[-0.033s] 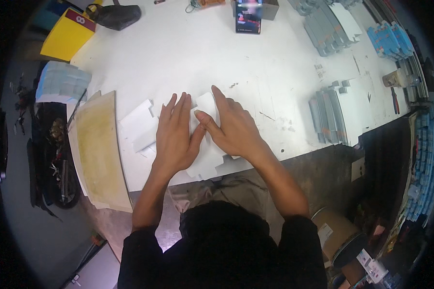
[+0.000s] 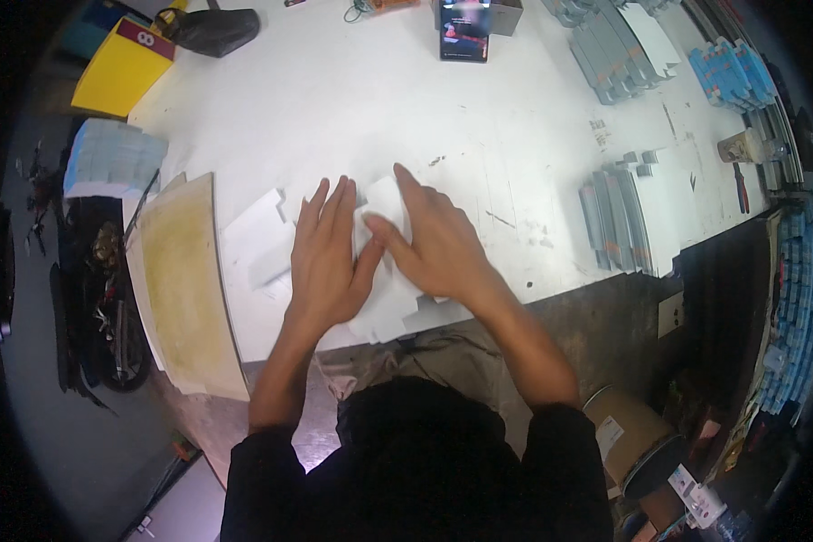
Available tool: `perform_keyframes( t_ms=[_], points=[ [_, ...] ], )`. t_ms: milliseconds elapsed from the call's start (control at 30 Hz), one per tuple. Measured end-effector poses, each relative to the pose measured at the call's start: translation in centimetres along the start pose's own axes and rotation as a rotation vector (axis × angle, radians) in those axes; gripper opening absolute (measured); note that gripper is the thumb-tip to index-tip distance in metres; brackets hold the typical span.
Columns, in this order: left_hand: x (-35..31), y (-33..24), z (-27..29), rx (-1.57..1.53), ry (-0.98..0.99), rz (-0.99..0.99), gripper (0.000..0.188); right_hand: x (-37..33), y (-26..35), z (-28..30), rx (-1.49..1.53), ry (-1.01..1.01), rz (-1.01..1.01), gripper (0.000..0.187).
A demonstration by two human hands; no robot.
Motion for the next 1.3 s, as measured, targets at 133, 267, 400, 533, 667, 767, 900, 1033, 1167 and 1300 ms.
perform_keyframes(
  t_ms=[133, 267, 400, 533, 667, 767, 900, 1033, 1167, 1300],
  points=[
    [-0.1, 0.7, -0.4, -0.15, 0.061, -0.026, 0.077, -0.5, 0.3, -0.2, 0.091, 0.027, -0.03, 0.08],
    [-0.2, 1.2, -0.2, -0.169, 0.083, -0.024, 0.077, 0.0, 0.3, -0.6, 0.197, 0.048, -0.067, 0.077],
    [0.2, 1.5, -1.0, -0.236, 0.035, -0.039, 0.077, 0.0, -0.5, -0.8, 0.164, 0.052, -0.046, 0.076],
    [0.1, 1.3, -1.0, -0.181, 0.042, -0.033, 0.08, 0.1, -1.5, -0.9, 0.128, 0.072, -0.098, 0.082],
    [1.2, 1.1, 0.4, -0.179, 0.106, 0.045, 0.087, 0.2, -2.3, 1.1, 0.542, 0.11, -0.238, 0.092],
    [0.7, 2.3, 3.6, -0.315, -0.004, 0.108, 0.092, -3.2, -3.6, 3.9, 0.445, -0.119, -0.375, 0.096],
    [-2.1, 5.9, 3.5, -0.577, -0.012, 0.402, 0.097, -6.8, -4.6, 2.2, 0.549, -0.093, -0.64, 0.098],
    [-6.9, 6.7, -0.3, -0.943, 0.223, 0.726, 0.101, -5.6, -2.5, 0.5, 0.579, 0.01, -0.598, 0.1],
    [-7.8, 5.3, -2.1, -1.098, 0.259, 0.797, 0.101, -5.0, -1.9, -0.4, 0.668, 0.121, -0.598, 0.117],
    [-7.8, 5.8, -2.7, -1.192, 0.225, 0.758, 0.095, -6.0, -2.3, -1.9, 0.77, 0.053, -0.559, 0.13]
  ],
)
Point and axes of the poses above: each hand's wrist, its own x-axis towards the middle knuckle, its own z-axis out of the back of the hand, y = z × x, the point moved 7 cm from there along x, towards the middle knuckle, and after that the axes turned 11 degrees about z, right-handed, at the moved point
